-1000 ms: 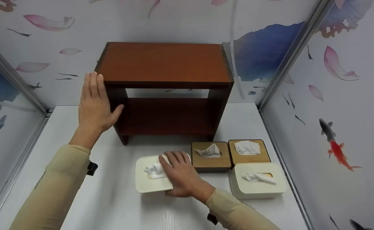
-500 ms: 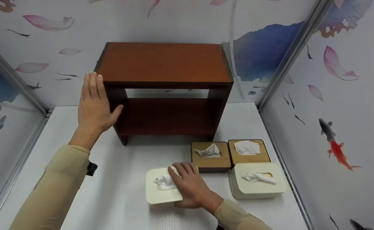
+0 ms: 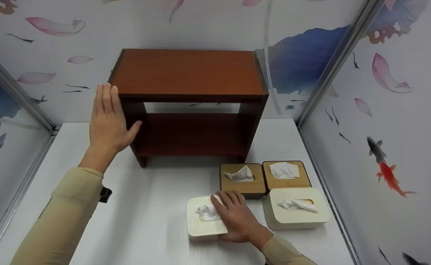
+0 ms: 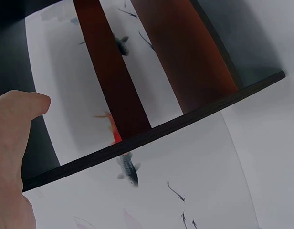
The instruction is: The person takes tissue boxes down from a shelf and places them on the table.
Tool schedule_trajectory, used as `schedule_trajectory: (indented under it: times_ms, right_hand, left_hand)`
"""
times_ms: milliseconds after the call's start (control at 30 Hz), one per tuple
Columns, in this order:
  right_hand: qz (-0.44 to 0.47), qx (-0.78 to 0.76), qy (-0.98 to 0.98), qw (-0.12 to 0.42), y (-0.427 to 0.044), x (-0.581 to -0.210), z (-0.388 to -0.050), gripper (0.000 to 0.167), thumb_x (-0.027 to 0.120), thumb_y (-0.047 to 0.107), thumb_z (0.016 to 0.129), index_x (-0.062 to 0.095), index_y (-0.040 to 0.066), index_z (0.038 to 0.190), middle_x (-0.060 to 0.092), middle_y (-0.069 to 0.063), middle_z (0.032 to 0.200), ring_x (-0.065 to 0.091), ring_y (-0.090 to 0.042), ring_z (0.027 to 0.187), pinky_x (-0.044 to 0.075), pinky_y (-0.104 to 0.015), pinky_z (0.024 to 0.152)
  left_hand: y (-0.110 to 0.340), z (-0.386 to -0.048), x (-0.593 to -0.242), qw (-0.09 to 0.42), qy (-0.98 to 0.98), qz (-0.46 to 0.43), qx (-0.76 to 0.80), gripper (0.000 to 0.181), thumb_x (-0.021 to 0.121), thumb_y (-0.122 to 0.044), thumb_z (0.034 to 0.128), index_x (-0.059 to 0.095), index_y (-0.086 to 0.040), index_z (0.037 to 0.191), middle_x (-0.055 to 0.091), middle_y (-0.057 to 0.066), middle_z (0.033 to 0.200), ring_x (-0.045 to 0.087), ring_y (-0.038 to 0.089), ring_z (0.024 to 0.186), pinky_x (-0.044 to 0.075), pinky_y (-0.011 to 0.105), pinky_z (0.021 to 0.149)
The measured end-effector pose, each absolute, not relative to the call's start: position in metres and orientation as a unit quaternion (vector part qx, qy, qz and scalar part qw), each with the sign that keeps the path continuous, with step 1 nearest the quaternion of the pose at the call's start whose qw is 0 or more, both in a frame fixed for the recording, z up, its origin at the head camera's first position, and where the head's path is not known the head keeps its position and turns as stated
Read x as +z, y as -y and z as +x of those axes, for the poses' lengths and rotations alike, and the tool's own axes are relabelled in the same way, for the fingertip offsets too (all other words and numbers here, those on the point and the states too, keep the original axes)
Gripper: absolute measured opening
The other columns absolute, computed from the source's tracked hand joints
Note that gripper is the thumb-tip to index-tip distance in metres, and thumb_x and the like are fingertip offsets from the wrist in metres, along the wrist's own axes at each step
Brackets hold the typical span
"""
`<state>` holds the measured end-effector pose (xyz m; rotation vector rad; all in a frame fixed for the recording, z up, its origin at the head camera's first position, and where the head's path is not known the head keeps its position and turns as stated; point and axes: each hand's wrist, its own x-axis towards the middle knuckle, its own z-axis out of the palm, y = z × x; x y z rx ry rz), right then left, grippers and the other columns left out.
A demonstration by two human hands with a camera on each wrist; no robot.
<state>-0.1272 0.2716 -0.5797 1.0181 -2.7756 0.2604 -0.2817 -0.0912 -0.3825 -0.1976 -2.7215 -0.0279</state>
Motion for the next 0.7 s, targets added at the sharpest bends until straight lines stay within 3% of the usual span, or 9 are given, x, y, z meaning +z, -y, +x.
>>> schedule_trajectory:
  times_ms: [367, 700]
  right_hand:
    - [0.342, 0.081, 0.932, 0.086, -0.306, -0.587, -0.13, 0.119, 0.085, 0.063, 0.052, 0.04, 0.012, 0.149, 0.045, -0.011, 0.145, 0.04, -0.032, 0.131, 0.027, -0.052, 0.108]
    - [0.342, 0.097, 0.931, 0.084, -0.33, -0.592, -0.132, 0.117, 0.089, 0.055, 0.05, 0.042, 0.009, 0.147, 0.046, -0.014, 0.144, 0.038, -0.032, 0.129, 0.026, -0.051, 0.105]
  left_hand:
    - [0.092, -0.282, -0.382, 0.207, 0.976, -0.07, -0.001, 0.104, 0.052, -0.058, 0.0916, -0.011, -0.001, 0.152, -0.006, 0.02, 0.161, -0.005, 0.035, 0.152, 0.003, 0.041, 0.126]
    - [0.091, -0.282, -0.383, 0.208, 0.976, -0.071, -0.007, 0.104, 0.053, -0.057, 0.0916, -0.011, -0.001, 0.152, -0.007, 0.02, 0.161, -0.005, 0.035, 0.152, 0.003, 0.041, 0.126]
